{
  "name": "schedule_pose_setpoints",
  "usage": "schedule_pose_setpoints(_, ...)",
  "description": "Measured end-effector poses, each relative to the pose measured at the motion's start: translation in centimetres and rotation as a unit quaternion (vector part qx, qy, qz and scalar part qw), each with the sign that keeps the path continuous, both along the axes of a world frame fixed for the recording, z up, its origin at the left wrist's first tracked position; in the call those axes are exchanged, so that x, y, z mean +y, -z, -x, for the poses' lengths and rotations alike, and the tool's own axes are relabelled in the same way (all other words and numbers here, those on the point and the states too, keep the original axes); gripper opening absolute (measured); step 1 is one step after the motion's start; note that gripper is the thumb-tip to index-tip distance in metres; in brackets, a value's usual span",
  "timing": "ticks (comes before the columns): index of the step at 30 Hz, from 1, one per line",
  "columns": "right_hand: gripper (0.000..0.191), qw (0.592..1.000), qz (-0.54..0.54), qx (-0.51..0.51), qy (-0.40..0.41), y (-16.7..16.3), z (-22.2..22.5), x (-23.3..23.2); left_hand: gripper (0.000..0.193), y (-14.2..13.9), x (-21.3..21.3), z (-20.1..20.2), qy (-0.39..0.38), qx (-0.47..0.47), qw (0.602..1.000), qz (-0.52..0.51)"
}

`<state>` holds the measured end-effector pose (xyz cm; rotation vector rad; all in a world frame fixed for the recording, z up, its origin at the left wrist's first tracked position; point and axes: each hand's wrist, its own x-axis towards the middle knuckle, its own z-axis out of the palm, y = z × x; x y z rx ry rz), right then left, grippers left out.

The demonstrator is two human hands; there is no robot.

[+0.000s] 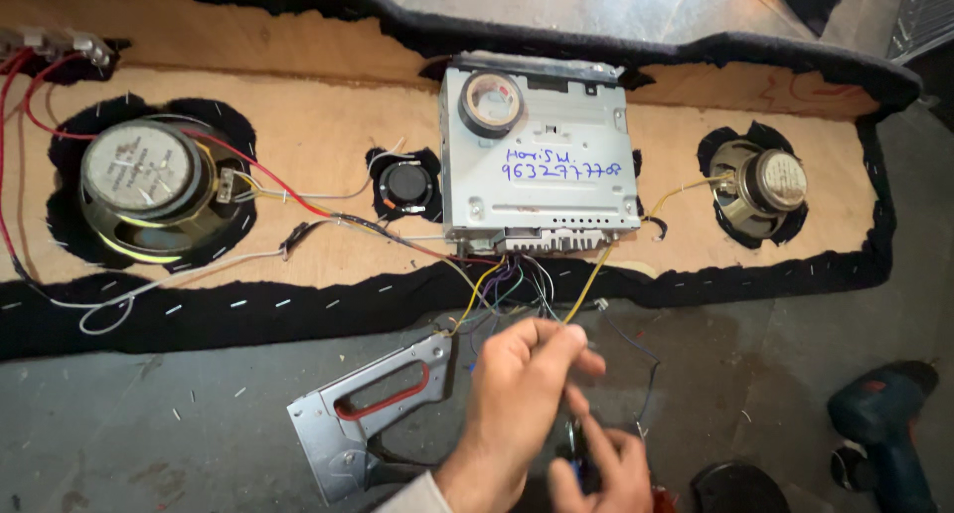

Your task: The person is wiring an electronic device, likely a car stereo, to two speakers. They use pliers to strip wire ends and connect them to the stereo unit's terminals.

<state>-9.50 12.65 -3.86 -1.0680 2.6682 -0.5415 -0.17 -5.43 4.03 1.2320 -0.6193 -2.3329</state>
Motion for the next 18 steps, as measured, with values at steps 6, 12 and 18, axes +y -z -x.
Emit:
schedule_pose_setpoints(6, 0.072, 0.961, -0.02, 0.24, -0.135, 4.4, -0.6, 3.0, 0.027, 0.9, 1.7, -2.6, 0.014, -0.028, 0.998, 0.056)
schedule_pose_setpoints(12, 0.072, 0.935, 0.055, 0.32, -0.146, 6.2, -0.4, 3.8, 0.023, 0.6, 2.4, -4.0, 0.031, -0.064, 0.997, 0.038)
schedule_pose_setpoints(18, 0.071, 0.909, 0.097, 0.368, -0.171, 7.6, 0.6, 6.0, 0.021, -0.1, 2.3, -5.9, 0.029, -0.134, 0.989, 0.05)
